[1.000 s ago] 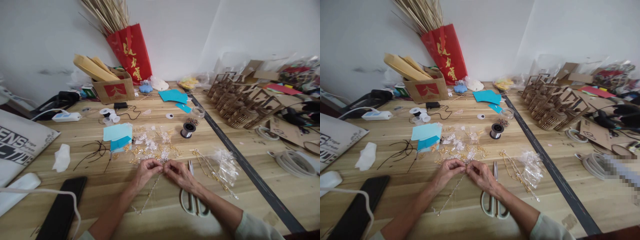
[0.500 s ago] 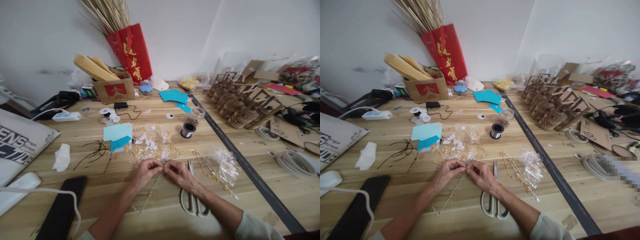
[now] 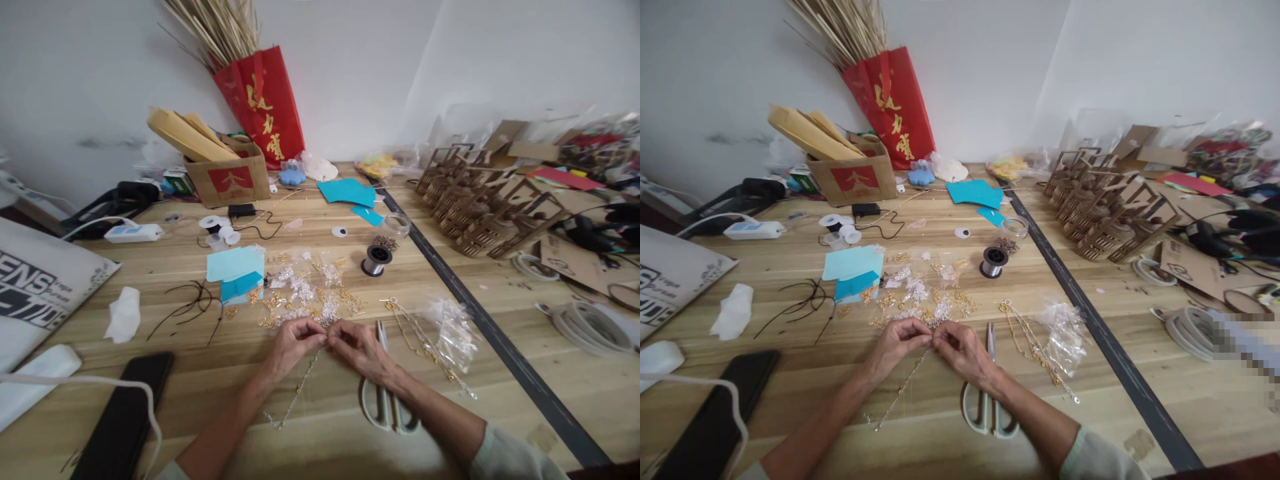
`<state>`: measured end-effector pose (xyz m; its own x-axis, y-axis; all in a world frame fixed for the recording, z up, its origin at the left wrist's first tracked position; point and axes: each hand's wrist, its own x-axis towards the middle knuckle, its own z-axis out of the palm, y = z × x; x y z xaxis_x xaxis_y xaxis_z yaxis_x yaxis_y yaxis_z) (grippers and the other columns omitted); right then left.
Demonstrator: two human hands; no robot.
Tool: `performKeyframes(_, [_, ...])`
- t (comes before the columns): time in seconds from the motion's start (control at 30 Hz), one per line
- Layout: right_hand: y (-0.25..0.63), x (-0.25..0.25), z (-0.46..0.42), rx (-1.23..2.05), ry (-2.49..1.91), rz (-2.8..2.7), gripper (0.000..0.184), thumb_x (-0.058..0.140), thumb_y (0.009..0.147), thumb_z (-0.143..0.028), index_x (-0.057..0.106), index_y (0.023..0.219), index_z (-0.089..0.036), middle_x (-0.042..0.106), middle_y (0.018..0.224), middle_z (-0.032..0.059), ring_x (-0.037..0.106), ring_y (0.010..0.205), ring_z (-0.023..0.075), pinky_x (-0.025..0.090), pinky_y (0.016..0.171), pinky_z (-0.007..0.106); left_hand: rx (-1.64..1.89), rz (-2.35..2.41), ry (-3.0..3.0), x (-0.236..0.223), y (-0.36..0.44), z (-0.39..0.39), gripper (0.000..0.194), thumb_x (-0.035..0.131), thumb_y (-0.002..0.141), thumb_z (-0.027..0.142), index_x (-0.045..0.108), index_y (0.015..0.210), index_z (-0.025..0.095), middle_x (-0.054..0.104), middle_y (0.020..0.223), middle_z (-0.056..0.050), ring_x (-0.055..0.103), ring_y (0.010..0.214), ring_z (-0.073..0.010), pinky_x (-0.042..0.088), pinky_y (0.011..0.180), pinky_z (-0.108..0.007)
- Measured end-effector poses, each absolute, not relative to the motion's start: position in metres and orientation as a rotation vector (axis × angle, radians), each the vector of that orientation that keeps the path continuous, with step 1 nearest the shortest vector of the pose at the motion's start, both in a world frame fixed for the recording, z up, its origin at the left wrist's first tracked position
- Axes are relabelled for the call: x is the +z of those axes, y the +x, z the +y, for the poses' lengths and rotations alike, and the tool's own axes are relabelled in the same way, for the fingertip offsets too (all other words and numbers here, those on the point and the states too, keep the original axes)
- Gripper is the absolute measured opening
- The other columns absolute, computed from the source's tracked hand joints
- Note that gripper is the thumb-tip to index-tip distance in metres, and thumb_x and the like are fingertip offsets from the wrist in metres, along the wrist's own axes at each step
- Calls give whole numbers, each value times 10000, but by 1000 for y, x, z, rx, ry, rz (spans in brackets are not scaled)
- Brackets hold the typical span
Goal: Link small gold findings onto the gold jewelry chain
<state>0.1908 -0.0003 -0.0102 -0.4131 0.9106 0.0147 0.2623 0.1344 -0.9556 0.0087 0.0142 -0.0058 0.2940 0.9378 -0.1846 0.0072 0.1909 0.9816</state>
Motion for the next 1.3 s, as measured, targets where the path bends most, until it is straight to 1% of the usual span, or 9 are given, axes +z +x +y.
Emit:
performKeyframes(0.83, [191, -6, 0, 1282, -1132, -1800, 185, 520, 897, -280, 569, 774, -151, 519, 655, -13, 445, 608, 109, 323, 555, 219, 877, 1055, 1200, -8, 9, 15, 71, 715, 651, 182, 676, 681, 131, 670, 648, -8, 587, 619, -119, 449, 621, -226])
performKeyframes(1.3, [190, -8, 0, 1294, -1131, -1785, 188, 526, 896, -287, 565, 772, -151, 516, 658, -13, 451, 612, 111, 335, 564, 220, 884, 1049, 1218, -8, 10, 14, 56, 706, 649, 171, 675, 678, 134, 677, 651, -13, 596, 622, -123, 457, 623, -227])
